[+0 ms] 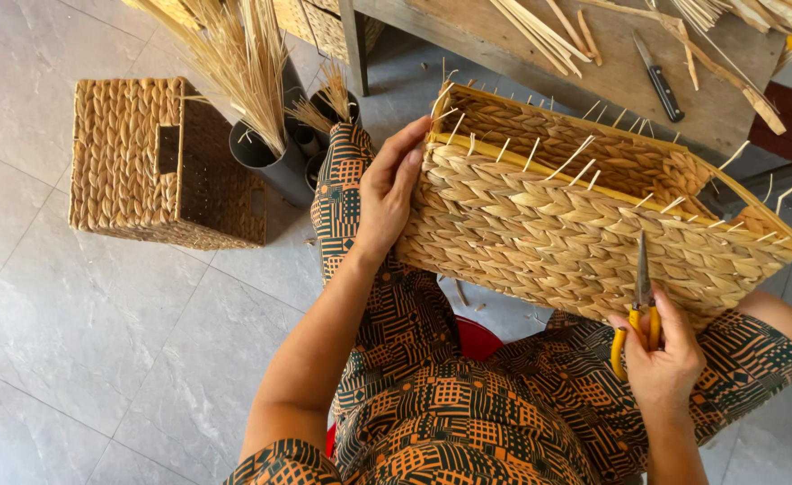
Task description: The person sits on a chair and first trims thin straw sticks with a small knife, then gathers the sticks and places them aside. The person then takes a woven water-hyacinth basket, holds it on their lap, and uses yellow-handled scissors to cut off the protruding straw ends along the basket's rim and sides, turning the basket to reach different edges.
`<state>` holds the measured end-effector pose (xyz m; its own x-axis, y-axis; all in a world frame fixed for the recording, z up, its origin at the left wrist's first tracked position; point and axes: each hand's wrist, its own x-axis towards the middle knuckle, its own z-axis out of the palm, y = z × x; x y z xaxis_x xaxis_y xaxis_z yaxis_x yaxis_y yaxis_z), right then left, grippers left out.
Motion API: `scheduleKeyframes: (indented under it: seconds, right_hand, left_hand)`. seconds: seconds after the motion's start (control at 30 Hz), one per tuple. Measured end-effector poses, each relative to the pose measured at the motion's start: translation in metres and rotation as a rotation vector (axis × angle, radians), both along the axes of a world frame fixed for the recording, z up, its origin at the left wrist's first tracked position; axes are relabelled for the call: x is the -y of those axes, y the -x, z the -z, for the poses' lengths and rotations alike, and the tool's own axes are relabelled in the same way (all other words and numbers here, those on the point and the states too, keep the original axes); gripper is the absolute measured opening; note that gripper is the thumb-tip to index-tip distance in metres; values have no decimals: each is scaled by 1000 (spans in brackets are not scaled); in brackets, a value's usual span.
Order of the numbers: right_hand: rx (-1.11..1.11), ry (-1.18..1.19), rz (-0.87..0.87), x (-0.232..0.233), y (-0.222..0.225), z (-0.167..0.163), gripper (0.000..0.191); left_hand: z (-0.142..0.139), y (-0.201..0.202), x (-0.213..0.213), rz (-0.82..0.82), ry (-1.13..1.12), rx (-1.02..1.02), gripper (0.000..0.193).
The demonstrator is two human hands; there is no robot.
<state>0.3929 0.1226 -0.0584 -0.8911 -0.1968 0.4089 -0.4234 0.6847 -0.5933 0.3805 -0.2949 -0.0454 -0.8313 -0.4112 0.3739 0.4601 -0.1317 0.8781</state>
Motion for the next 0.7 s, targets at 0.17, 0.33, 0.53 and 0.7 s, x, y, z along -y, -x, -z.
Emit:
scheduleKeyframes:
  seconds: [0.17,0.33,0.53,0.7]
  right_hand:
    - [60,-55,14,11,12,-13,63]
    - [18,-143,-113,43,19,-41,60]
    - [-263,-611,-307,120,44,-57,64]
    - [-444,-562,-453,152,89,-28,69]
  left_hand:
    - [-11,-19,2,-6,49,-21,28]
    - [-25,-23,11,-169,424,63,22]
    - [-24,-22,34,-344,804,-31,27]
    - [-15,-8,42,-321,862,70,17]
